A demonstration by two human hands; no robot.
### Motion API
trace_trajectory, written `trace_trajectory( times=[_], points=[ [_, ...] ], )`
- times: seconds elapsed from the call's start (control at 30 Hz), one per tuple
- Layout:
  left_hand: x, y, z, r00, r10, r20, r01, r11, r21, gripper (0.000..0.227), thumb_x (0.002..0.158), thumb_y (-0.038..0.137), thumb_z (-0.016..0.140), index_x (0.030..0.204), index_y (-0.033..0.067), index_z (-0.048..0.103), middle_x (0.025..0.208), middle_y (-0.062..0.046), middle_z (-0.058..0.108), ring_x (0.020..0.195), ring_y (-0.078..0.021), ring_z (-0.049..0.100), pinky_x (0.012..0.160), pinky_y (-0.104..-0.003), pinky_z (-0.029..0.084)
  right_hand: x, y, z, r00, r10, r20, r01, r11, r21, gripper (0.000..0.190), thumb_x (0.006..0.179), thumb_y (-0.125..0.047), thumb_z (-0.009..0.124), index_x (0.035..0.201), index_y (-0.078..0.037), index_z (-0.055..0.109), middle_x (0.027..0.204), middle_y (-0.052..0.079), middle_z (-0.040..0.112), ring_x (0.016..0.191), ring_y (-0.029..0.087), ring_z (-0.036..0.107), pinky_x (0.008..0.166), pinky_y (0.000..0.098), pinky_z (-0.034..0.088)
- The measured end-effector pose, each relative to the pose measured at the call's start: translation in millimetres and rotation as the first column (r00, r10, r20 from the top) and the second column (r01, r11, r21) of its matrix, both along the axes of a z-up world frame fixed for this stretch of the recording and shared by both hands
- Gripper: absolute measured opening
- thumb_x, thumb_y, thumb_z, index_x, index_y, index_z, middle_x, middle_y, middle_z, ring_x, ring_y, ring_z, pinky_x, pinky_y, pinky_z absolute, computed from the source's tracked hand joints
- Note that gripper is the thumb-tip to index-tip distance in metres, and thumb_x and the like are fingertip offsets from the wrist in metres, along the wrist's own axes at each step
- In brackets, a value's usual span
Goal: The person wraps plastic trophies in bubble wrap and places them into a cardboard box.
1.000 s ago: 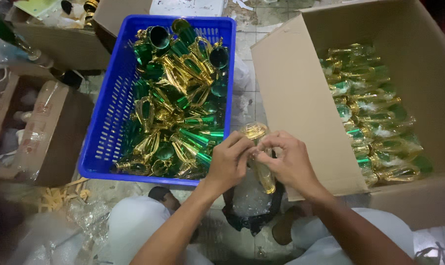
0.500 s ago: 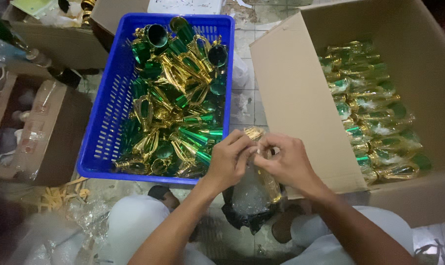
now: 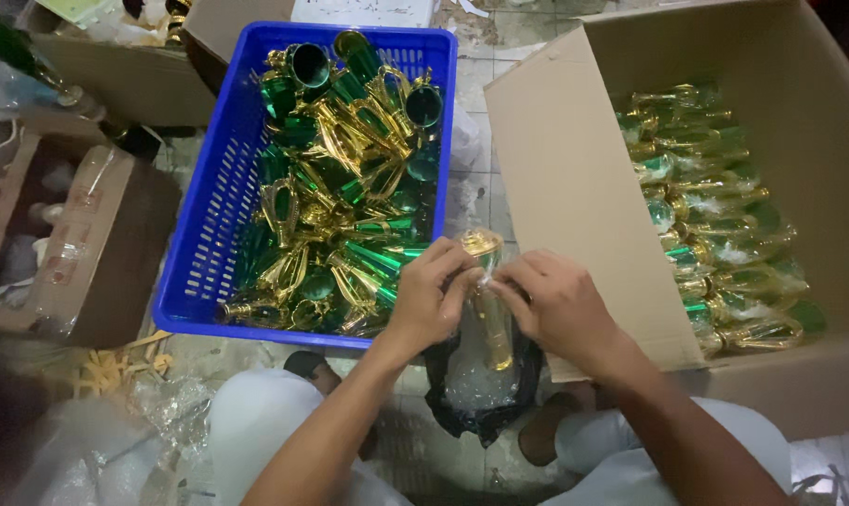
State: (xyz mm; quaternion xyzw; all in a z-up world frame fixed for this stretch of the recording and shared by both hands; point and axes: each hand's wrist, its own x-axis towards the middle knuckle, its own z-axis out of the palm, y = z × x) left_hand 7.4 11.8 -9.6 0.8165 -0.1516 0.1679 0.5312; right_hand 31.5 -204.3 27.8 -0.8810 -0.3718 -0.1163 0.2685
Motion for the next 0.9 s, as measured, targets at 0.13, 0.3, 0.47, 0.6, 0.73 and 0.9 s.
trace_trajectory(
  times=[0.13, 0.3, 0.47, 0.6, 0.73, 0.9],
  points=[
    [6, 5, -6, 0.999, 0.032, -0.028, -0.033, 0.999, -0.037, 0.019, 0.105, 0.028, 0.074, 0.090, 0.0165, 0.075, 0.086, -0.003, 0.067, 0.085, -0.0325, 0.072, 0.079, -0.041, 0.059, 3, -2, 11, 0.988, 0.022, -0.151, -0.009, 0.997, 0.083, 0.006, 0.101, -0.017, 0.076, 0.102, -0.011, 0.077, 0.080, 0.007, 0.073, 0.077, 0.027, 0.077, 0.066, 0.0394, 0.064],
    [6, 2, 3, 0.972, 0.231, -0.034, -0.233, 0.969, -0.084, 0.022, 0.108, 0.020, 0.069, 0.090, 0.0075, 0.070, 0.115, -0.011, 0.060, 0.116, -0.0360, 0.063, 0.103, -0.051, 0.052, 10, -6, 5, 0.936, 0.123, -0.330, -0.040, 0.968, 0.249, 0.008, 0.105, -0.017, 0.073, 0.103, -0.010, 0.076, 0.080, 0.007, 0.070, 0.076, 0.020, 0.073, 0.068, 0.0365, 0.063],
    [-10, -8, 37, 0.934, 0.104, -0.342, -0.239, 0.893, -0.381, 0.021, 0.116, 0.022, 0.052, 0.108, 0.0088, 0.065, 0.118, -0.018, 0.062, 0.107, -0.0366, 0.065, 0.090, -0.048, 0.055, 7, 2, 1, 0.950, 0.054, -0.308, 0.058, 0.938, 0.341, 0.015, 0.096, -0.021, 0.086, 0.103, -0.010, 0.079, 0.085, 0.008, 0.075, 0.080, 0.025, 0.075, 0.074, 0.0391, 0.064],
    [6, -1, 10, 0.876, -0.068, -0.477, -0.364, 0.554, -0.749, 0.024, 0.117, 0.031, 0.052, 0.098, 0.0172, 0.056, 0.136, -0.008, 0.075, 0.084, -0.0142, 0.078, 0.050, -0.016, 0.054, 7, 3, -19, 0.858, -0.206, -0.470, 0.415, 0.818, 0.398, 0.106, 0.064, -0.058, 0.107, 0.139, -0.008, 0.051, 0.133, 0.016, 0.058, 0.122, 0.033, 0.066, 0.099, 0.0465, 0.059],
    [6, 3, -17, 0.852, -0.172, -0.494, -0.396, 0.404, -0.825, 0.024, 0.117, 0.030, 0.052, 0.099, 0.0146, 0.057, 0.124, -0.013, 0.078, 0.079, -0.0217, 0.078, 0.046, -0.023, 0.062, -7, 27, 5, 0.667, 0.033, -0.744, 0.381, 0.844, 0.378, 0.139, 0.059, -0.065, 0.099, 0.158, 0.002, 0.027, 0.163, 0.043, 0.028, 0.159, 0.065, 0.020, 0.125, 0.0855, 0.019],
    [12, 14, -75, 0.861, -0.024, -0.509, -0.351, 0.694, -0.628, 0.025, 0.115, 0.034, 0.060, 0.096, 0.0175, 0.062, 0.110, -0.008, 0.078, 0.104, -0.0234, 0.074, 0.084, -0.034, 0.063, -4, 17, -15, 0.509, 0.208, -0.835, 0.485, 0.732, 0.478, 0.057, 0.073, -0.018, 0.103, 0.121, 0.000, 0.079, 0.106, 0.015, 0.085, 0.097, 0.020, 0.078, 0.086, 0.0406, 0.066]
  ],
)
